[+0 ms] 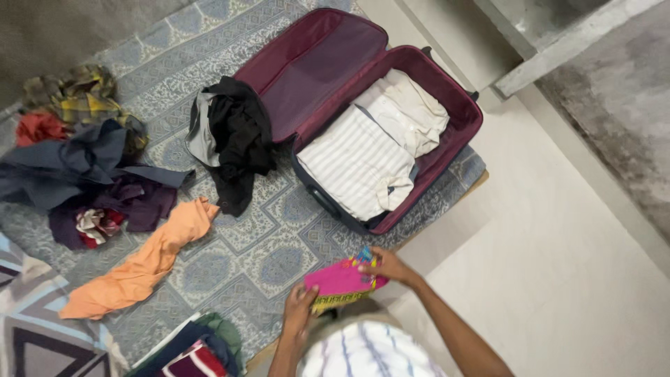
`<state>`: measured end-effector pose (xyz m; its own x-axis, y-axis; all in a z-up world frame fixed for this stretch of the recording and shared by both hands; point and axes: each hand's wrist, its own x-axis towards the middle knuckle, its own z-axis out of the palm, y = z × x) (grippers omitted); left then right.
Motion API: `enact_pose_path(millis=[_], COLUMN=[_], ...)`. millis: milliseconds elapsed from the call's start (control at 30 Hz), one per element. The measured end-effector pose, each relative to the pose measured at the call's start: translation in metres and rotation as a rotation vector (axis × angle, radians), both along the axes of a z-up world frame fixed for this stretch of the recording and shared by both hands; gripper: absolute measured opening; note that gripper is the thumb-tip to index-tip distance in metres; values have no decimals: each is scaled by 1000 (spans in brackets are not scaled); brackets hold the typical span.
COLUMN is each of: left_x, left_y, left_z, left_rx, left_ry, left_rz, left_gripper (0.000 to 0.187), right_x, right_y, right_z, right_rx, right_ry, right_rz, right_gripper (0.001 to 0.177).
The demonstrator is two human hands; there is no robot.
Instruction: The person folds various pieces of clothing, including a colorful patterned cloth, a maroon and white striped shirt, a dark blue shirt, a green shirt, and a grey shirt. They place each folded item into an open maroon suitcase on a bed.
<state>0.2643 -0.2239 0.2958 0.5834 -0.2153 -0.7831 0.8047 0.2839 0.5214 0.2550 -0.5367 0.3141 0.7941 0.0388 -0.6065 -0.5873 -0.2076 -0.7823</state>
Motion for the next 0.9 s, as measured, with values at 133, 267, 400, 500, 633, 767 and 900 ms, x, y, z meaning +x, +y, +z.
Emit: enact_pose_path(millis=[133, 267, 400, 500, 633, 767, 900], left_x=[30, 68, 80, 95, 122, 135, 166], left_y=[-17, -53, -104, -157, -245, -351, -450], left_z=[30, 34, 28, 19, 4, -14, -56], left_rx=[-58, -146, -251, -172, -143, -183, -7], left_ry=[80, -64, -40, -182, -197, -160, -128], left_rz=[-125, -181, -140, -186, -100, 59, 101], left_gripper=[43, 39, 34, 34, 33, 31, 29], right_x=[8, 34, 52, 80, 128, 178, 240], right_y=[-23, -56, -99, -148, -237, -343, -432], right_z=[27, 69, 92, 105, 94, 48, -5], right_rx=[-13, 75, 95, 134, -66, -56, -136], right_ry=[-161, -139, -116, -152, -207, -223, -337], right_rz=[-70, -144, -155, -143, -27, 73, 223], right_gripper=[51, 45, 40, 45, 45, 45, 45])
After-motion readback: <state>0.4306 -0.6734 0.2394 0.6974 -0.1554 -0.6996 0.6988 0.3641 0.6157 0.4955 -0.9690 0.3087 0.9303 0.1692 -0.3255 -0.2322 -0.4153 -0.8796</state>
